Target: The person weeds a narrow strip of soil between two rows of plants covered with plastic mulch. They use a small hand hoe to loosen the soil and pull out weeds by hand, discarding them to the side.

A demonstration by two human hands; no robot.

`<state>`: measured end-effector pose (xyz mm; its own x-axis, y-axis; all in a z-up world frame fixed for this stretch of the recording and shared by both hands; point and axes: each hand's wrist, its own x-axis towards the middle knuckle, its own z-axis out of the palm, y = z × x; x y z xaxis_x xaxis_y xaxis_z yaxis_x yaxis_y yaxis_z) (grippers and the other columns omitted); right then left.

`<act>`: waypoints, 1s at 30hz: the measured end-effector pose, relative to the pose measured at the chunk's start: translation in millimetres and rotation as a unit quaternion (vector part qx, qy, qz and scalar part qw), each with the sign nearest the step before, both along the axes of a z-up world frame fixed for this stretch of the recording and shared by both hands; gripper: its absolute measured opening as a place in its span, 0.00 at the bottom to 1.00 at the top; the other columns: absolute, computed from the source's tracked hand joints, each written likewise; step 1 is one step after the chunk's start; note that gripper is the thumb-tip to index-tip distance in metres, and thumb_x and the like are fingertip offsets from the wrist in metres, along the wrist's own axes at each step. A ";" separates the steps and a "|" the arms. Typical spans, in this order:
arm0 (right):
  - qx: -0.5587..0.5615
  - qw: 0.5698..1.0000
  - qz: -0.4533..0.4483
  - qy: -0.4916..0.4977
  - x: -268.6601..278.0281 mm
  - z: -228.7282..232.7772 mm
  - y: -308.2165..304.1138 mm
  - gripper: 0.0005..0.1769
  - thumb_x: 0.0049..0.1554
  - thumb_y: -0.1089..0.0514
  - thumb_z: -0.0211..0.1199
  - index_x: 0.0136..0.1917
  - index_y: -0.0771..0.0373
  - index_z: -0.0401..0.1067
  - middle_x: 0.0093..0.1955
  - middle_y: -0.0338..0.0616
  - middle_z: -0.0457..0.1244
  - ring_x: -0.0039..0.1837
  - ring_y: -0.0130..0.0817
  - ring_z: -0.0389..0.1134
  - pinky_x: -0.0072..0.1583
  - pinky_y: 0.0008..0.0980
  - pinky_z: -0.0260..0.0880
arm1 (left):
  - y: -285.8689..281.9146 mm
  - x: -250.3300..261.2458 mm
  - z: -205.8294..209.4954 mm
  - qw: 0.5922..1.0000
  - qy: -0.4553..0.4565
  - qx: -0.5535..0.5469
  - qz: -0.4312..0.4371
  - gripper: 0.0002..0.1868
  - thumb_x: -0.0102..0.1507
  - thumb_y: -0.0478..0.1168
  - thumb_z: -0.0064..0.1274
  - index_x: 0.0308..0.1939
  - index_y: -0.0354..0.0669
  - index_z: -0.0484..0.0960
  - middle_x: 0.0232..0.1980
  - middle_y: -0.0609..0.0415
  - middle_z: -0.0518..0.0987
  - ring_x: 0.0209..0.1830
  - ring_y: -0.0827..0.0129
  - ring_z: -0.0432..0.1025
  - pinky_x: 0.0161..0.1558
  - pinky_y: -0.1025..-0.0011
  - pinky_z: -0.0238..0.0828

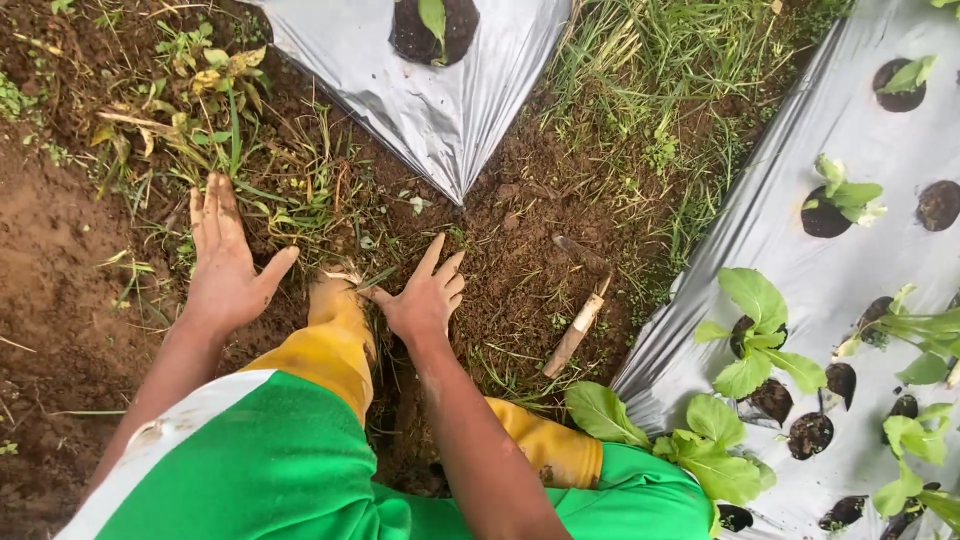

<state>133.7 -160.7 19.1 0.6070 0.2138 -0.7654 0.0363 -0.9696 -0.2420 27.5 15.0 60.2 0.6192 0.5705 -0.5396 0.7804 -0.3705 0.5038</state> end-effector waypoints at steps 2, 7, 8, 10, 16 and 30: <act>-0.025 0.999 0.030 -0.023 -0.8 -17.5 -5.5 0.70 0.56 0.41 0.71 0.86 0.58 0.20 0.84 0.70 0.32 0.80 0.65 0.41 0.74 0.59 0.49 | 3.2 -4.3 -12.0 1.000 0.001 0.005 -0.006 0.54 0.65 0.56 0.49 0.81 0.27 0.38 0.83 0.30 0.37 0.84 0.41 0.31 0.77 0.37 0.40; -0.064 0.991 0.093 -0.070 -5.0 -36.5 -12.5 0.63 0.59 0.42 0.66 0.86 0.57 0.24 0.83 0.68 0.37 0.77 0.62 0.47 0.69 0.54 0.57 | -1.3 3.3 2.2 1.000 0.025 0.015 -0.011 0.52 0.67 0.58 0.48 0.80 0.23 0.43 0.82 0.27 0.43 0.83 0.40 0.36 0.77 0.39 0.41; -0.074 0.988 0.115 -0.074 -5.2 -38.0 -10.7 0.62 0.60 0.41 0.65 0.86 0.59 0.23 0.82 0.69 0.38 0.77 0.61 0.47 0.68 0.53 0.60 | -1.7 2.2 -2.6 0.998 0.041 0.031 -0.036 0.54 0.66 0.61 0.47 0.80 0.22 0.43 0.82 0.27 0.41 0.83 0.39 0.35 0.78 0.40 0.37; -0.081 0.985 0.131 -0.076 -6.3 -46.2 -9.2 0.62 0.61 0.40 0.64 0.86 0.62 0.22 0.81 0.69 0.39 0.76 0.61 0.47 0.67 0.52 0.62 | -0.5 -6.1 -22.2 0.995 0.058 0.048 -0.068 0.56 0.65 0.65 0.45 0.79 0.21 0.44 0.83 0.26 0.39 0.83 0.38 0.33 0.78 0.42 0.34; -0.036 0.978 0.172 -0.110 7.6 -87.1 -38.6 0.54 0.63 0.51 0.62 0.85 0.66 0.30 0.77 0.72 0.45 0.76 0.63 0.52 0.65 0.51 0.69 | -1.1 -10.4 -48.4 0.988 0.087 0.078 -0.101 0.61 0.64 0.70 0.42 0.79 0.18 0.42 0.82 0.25 0.34 0.83 0.37 0.27 0.79 0.42 0.30; 0.299 0.921 -0.236 -0.083 40.5 -14.2 -32.4 0.48 0.57 0.65 0.64 0.81 0.74 0.41 0.78 0.70 0.47 0.79 0.61 0.52 0.73 0.57 0.64 | -3.2 -25.2 -84.5 0.986 0.101 0.088 -0.102 0.67 0.61 0.76 0.39 0.81 0.32 0.24 0.83 0.37 0.17 0.81 0.38 0.12 0.77 0.35 0.28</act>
<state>174.2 -193.1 4.9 0.8380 0.2498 -0.4851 -0.2708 -0.5813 -0.7673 2.2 11.7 -24.3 0.6214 0.5407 -0.5670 0.7578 -0.5985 0.2598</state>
